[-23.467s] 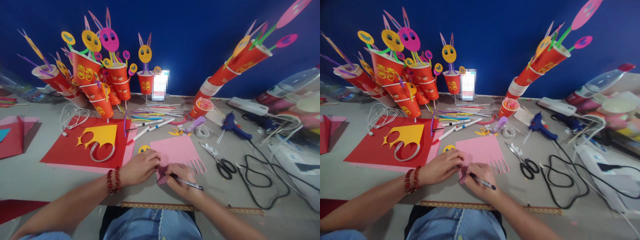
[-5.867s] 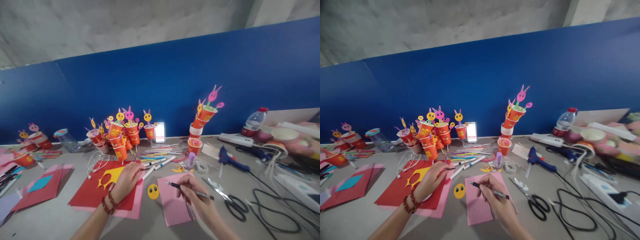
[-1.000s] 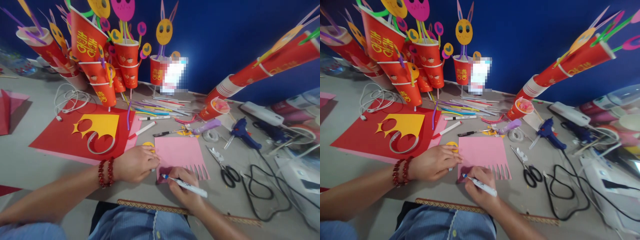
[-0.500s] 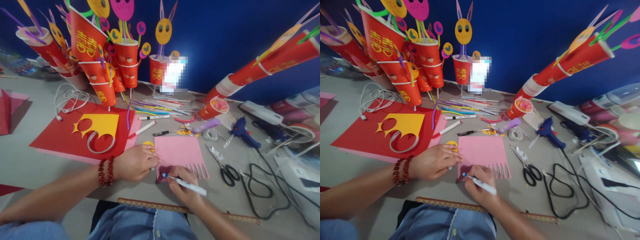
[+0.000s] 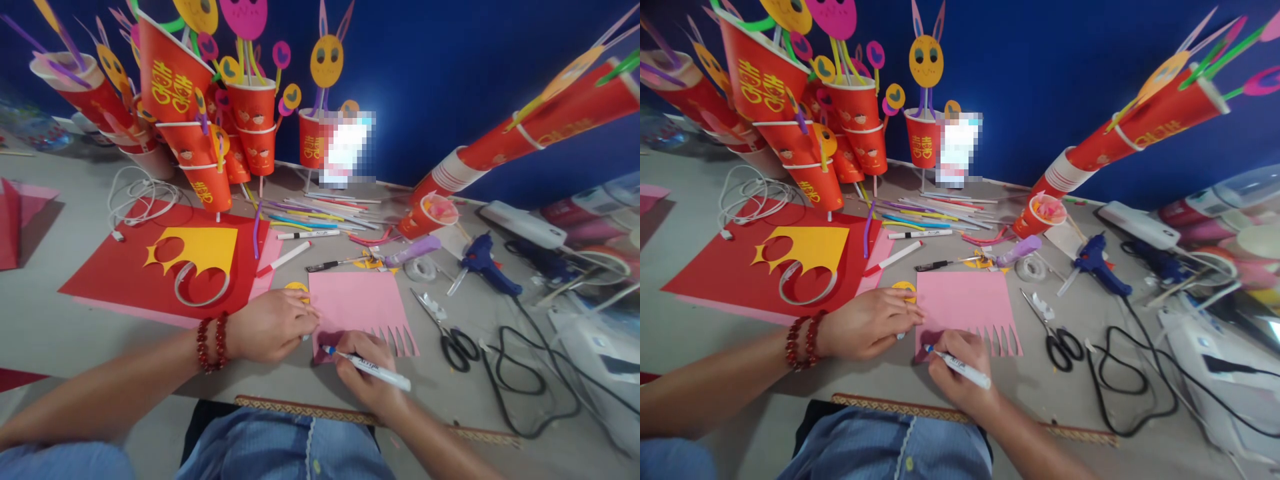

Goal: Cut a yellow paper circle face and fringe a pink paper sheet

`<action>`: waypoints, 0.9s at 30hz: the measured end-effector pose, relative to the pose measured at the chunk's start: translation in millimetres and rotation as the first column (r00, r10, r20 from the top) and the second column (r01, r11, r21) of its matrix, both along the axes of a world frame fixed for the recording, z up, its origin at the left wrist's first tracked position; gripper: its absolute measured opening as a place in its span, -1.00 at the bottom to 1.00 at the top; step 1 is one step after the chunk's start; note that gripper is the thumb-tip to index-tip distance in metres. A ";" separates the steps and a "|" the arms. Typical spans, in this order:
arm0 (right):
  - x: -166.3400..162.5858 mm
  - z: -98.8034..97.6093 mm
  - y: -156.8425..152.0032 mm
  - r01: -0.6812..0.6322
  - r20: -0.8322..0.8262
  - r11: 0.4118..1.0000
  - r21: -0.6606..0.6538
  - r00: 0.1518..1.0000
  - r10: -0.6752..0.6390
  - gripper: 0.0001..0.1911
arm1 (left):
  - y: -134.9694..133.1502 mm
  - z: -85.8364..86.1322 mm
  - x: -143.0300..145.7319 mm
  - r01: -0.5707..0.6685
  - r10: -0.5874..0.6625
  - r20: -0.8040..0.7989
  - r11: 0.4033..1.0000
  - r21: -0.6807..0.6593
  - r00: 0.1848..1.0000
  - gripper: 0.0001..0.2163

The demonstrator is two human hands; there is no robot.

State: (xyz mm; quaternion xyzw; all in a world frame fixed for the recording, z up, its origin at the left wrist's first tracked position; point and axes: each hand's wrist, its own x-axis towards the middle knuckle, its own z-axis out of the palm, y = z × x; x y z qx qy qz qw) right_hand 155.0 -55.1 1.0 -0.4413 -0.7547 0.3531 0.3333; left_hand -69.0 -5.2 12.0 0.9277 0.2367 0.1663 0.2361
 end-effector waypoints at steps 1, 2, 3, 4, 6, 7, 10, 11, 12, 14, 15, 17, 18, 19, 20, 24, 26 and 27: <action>0.0 -0.2 0.0 0.000 -0.001 1.000 0.001 1.000 0.000 -0.83 | 0.1 -0.5 -0.2 0.022 -0.022 0.007 1.000 0.005 1.000 -0.84; 0.0 -0.2 -0.1 -0.001 -0.002 1.000 0.001 1.000 0.001 -0.83 | 0.2 -0.9 -0.4 0.039 -0.039 0.014 0.999 0.010 0.999 -0.84; 0.0 -0.2 0.0 -0.004 -0.004 1.000 0.000 1.000 0.004 -0.83 | 0.2 -1.3 -0.6 0.046 -0.047 0.016 0.999 0.011 0.999 -0.84; 0.0 -0.1 0.0 -0.009 -0.007 1.000 0.000 1.000 0.009 -0.83 | 0.3 -1.5 -0.7 0.043 -0.043 0.015 0.999 0.010 0.999 -0.84; 0.0 0.4 0.3 -0.019 -0.009 1.000 -0.006 1.000 0.019 -0.83 | 0.4 -1.8 -0.9 0.044 -0.044 0.009 0.999 0.007 0.999 -0.84; 0.1 0.7 0.5 -0.020 -0.006 1.000 -0.011 1.000 0.020 -0.83 | 0.4 -1.8 -0.9 0.044 -0.044 0.006 0.999 0.004 0.999 -0.84; 0.2 1.5 0.8 -0.021 0.005 1.000 -0.018 1.000 0.021 -0.82 | 0.6 -1.6 -0.8 0.046 -0.046 0.010 0.999 0.003 0.999 -0.85; 0.2 1.8 0.8 -0.019 0.004 1.000 -0.015 1.000 0.019 -0.81 | 0.7 -1.6 -0.8 0.045 -0.045 0.011 0.999 0.003 0.999 -0.84; 0.2 1.9 0.7 -0.018 0.002 1.000 -0.012 1.000 0.018 -0.81 | 0.7 -1.7 -0.7 0.044 -0.044 0.013 0.999 0.004 0.999 -0.84; 0.2 2.0 0.6 -0.010 -0.006 1.000 -0.002 1.000 0.010 -0.81 | 0.8 -2.2 -0.7 0.043 -0.043 0.018 0.999 0.004 0.999 -0.84; 0.2 2.0 0.5 -0.005 -0.008 1.000 0.000 1.000 0.005 -0.81 | 0.9 -2.5 -0.6 0.042 -0.042 0.018 0.999 0.005 0.999 -0.85; 0.1 1.8 0.5 -0.003 -0.010 1.000 0.003 1.000 0.003 -0.81 | 1.0 -3.0 -0.6 0.042 -0.042 0.021 0.999 0.010 0.999 -0.85; 0.0 1.6 0.6 -0.004 -0.012 1.000 0.004 1.000 0.005 -0.81 | 1.0 -3.1 -0.6 0.042 -0.042 0.023 0.999 0.015 0.999 -0.85; -0.1 1.4 0.6 -0.006 -0.012 1.000 0.006 1.000 0.006 -0.81 | 1.0 -3.1 -0.5 0.041 -0.042 0.024 0.999 0.019 0.999 -0.84; -0.1 1.2 0.7 -0.007 -0.013 1.000 0.010 1.000 0.007 -0.81 | 1.0 -3.0 -0.5 0.041 -0.042 0.025 0.999 0.025 0.999 -0.84; -0.6 0.7 0.7 -0.007 -0.022 0.999 0.038 1.000 0.008 -0.82 | 0.6 -2.1 -0.6 0.044 -0.046 0.039 0.998 0.050 0.998 -0.85; -0.9 0.8 0.8 -0.010 -0.025 0.999 0.041 1.000 0.011 -0.82 | 0.4 -2.2 -0.8 0.044 -0.047 0.049 0.997 0.056 0.998 -0.85; -1.0 0.9 0.9 -0.009 -0.026 0.999 0.044 1.000 0.011 -0.82 | 0.3 -2.4 -0.9 0.043 -0.046 0.054 0.997 0.057 0.997 -0.85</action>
